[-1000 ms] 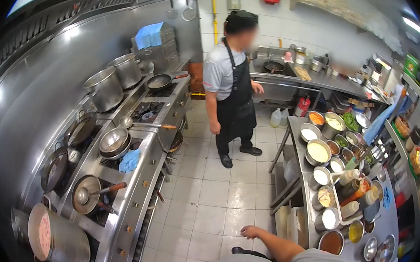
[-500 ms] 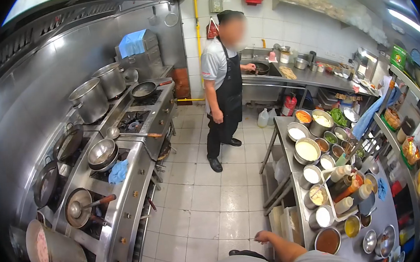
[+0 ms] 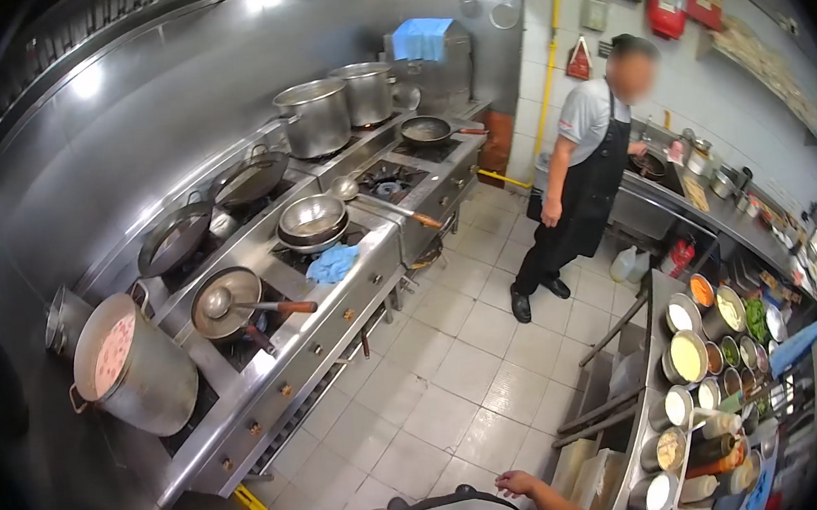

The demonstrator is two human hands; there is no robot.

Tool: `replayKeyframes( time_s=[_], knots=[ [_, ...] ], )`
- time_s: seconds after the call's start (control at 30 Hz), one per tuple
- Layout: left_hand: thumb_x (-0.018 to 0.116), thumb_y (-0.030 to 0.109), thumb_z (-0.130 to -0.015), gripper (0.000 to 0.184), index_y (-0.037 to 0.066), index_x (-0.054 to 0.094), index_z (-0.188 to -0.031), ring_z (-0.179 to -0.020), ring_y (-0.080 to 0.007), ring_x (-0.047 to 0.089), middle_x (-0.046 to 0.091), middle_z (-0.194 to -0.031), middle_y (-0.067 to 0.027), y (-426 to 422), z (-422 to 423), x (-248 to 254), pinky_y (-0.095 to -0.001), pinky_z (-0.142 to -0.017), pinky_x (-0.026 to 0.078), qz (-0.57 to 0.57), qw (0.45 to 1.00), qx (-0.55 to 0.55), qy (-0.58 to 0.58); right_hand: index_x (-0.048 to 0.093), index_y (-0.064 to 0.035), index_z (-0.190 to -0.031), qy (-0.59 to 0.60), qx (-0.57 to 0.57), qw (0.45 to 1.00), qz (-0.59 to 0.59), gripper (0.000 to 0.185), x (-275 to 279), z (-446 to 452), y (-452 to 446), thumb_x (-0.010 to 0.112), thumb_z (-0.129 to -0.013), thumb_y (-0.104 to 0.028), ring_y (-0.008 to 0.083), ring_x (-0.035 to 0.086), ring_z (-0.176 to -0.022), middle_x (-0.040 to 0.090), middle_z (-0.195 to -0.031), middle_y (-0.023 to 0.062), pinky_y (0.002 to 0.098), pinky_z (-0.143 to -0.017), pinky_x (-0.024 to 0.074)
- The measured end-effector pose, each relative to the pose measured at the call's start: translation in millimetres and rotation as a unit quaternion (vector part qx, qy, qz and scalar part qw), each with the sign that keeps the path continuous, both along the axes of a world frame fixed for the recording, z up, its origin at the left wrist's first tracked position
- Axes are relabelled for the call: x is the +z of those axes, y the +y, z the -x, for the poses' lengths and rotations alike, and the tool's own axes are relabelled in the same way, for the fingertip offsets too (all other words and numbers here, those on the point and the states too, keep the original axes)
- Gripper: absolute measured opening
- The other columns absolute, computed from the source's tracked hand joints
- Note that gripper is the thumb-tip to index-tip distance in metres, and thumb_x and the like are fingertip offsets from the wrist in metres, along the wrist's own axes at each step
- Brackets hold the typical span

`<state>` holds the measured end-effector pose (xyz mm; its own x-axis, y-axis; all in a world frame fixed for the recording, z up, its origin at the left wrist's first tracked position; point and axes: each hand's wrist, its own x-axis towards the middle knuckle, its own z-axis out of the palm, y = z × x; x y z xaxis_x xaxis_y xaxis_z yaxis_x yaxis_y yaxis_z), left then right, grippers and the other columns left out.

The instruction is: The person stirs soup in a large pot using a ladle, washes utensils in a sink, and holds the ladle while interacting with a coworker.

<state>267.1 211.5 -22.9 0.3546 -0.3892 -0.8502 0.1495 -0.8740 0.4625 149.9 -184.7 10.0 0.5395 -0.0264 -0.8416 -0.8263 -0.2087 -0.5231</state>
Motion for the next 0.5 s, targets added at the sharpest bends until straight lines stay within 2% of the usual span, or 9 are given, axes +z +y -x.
replayKeyframes(
  time_s=[0.03, 0.1, 0.13, 0.27, 0.33, 0.4, 0.43, 0.47, 0.5],
  knots=[
    [0.050, 0.034, -0.076, 0.035, 0.005, 0.057, -0.094, -0.083, -0.0186, 0.055, 0.060, -0.090, -0.0074, -2, 8, -3, -0.0280, -0.072, 0.044, -0.004, 1.000, 0.008, 0.006, 0.053, -0.0077, -0.102, 0.006, 0.008, 1.000, -0.004, 0.036, 4, -8, 5, 0.054, -0.075, -0.031, 0.0147, 0.057, -0.067, 0.058, -0.087, 0.0055, 0.0262, -0.052, 0.0454],
    [0.051, 0.037, -0.073, 0.035, 0.004, 0.058, -0.082, -0.066, -0.0199, 0.055, 0.059, -0.071, -0.0105, -10, 16, -8, -0.0331, -0.063, 0.044, 0.142, 0.985, 0.023, -0.090, 0.051, -0.0079, -0.104, -0.036, 0.018, 0.999, -0.020, 0.035, 6, -20, 9, 0.053, -0.076, -0.030, 0.0130, 0.056, -0.066, 0.058, -0.085, 0.0043, 0.0247, -0.051, 0.0447],
    [0.049, 0.036, -0.075, 0.035, 0.003, 0.058, -0.082, -0.068, -0.0212, 0.056, 0.060, -0.075, -0.0116, -10, 20, -12, -0.0333, -0.064, 0.044, 0.153, 0.978, 0.037, -0.135, 0.051, -0.0080, -0.104, -0.033, 0.023, 0.999, -0.021, 0.036, 5, -25, 7, 0.054, -0.076, -0.030, 0.0135, 0.056, -0.065, 0.058, -0.086, 0.0048, 0.0238, -0.050, 0.0442],
    [0.048, 0.035, -0.075, 0.034, 0.004, 0.059, -0.084, -0.072, -0.0218, 0.056, 0.060, -0.078, -0.0118, -1, 33, 4, -0.0325, -0.066, 0.043, 0.121, 0.984, 0.066, -0.111, 0.050, -0.0077, -0.106, -0.022, 0.090, 0.996, 0.014, 0.040, -6, -29, -9, 0.056, -0.074, -0.031, 0.0135, 0.055, -0.065, 0.058, -0.085, 0.0057, 0.0242, -0.049, 0.0444],
    [0.049, 0.035, -0.075, 0.035, 0.003, 0.059, -0.083, -0.076, -0.0219, 0.056, 0.061, -0.081, -0.0117, 6, 42, 7, -0.0314, -0.068, 0.043, 0.091, 0.985, 0.140, -0.053, 0.048, -0.0073, -0.109, 0.012, 0.096, 0.995, 0.026, 0.043, -18, -23, -22, 0.057, -0.074, -0.032, 0.0149, 0.056, -0.066, 0.058, -0.086, 0.0073, 0.0262, -0.050, 0.0454],
    [0.049, 0.037, -0.075, 0.039, 0.000, 0.059, -0.082, -0.076, -0.0219, 0.056, 0.060, -0.079, -0.0112, 13, 53, -1, -0.0307, -0.070, 0.042, 0.027, 0.988, 0.148, -0.020, 0.048, -0.0067, -0.109, 0.024, 0.118, 0.991, 0.057, 0.045, -24, -17, -35, 0.057, -0.074, -0.032, 0.0164, 0.057, -0.067, 0.057, -0.088, 0.0077, 0.0287, -0.050, 0.0460],
    [0.049, 0.037, -0.075, 0.039, 0.000, 0.059, -0.082, -0.076, -0.0219, 0.056, 0.060, -0.079, -0.0112, 26, 59, -17, -0.0307, -0.070, 0.042, 0.030, 0.990, 0.135, -0.020, 0.047, -0.0061, -0.110, 0.034, 0.139, 0.986, 0.088, 0.046, -24, -14, -43, 0.057, -0.073, -0.032, 0.0179, 0.057, -0.069, 0.057, -0.090, 0.0080, 0.0313, -0.051, 0.0466],
    [0.048, 0.031, -0.075, 0.032, 0.004, 0.057, -0.089, -0.082, -0.0239, 0.055, 0.059, -0.086, -0.0135, 44, 68, -39, -0.0321, -0.073, 0.042, 0.071, 0.991, 0.042, -0.108, 0.047, -0.0061, -0.110, 0.035, 0.124, 0.988, 0.090, 0.046, -26, -15, -52, 0.057, -0.073, -0.032, 0.0179, 0.057, -0.069, 0.057, -0.090, 0.0080, 0.0313, -0.051, 0.0466],
    [0.048, 0.025, -0.075, 0.029, 0.007, 0.055, -0.097, -0.087, -0.0259, 0.053, 0.057, -0.092, -0.0159, 56, 74, -56, -0.0334, -0.076, 0.042, 0.114, 0.973, -0.054, -0.194, 0.046, -0.0055, -0.111, 0.006, 0.270, 0.953, 0.139, 0.047, -35, -22, -63, 0.056, -0.074, -0.033, 0.0195, 0.057, -0.068, 0.058, -0.091, 0.0079, 0.0332, -0.052, 0.0467]
  ],
)
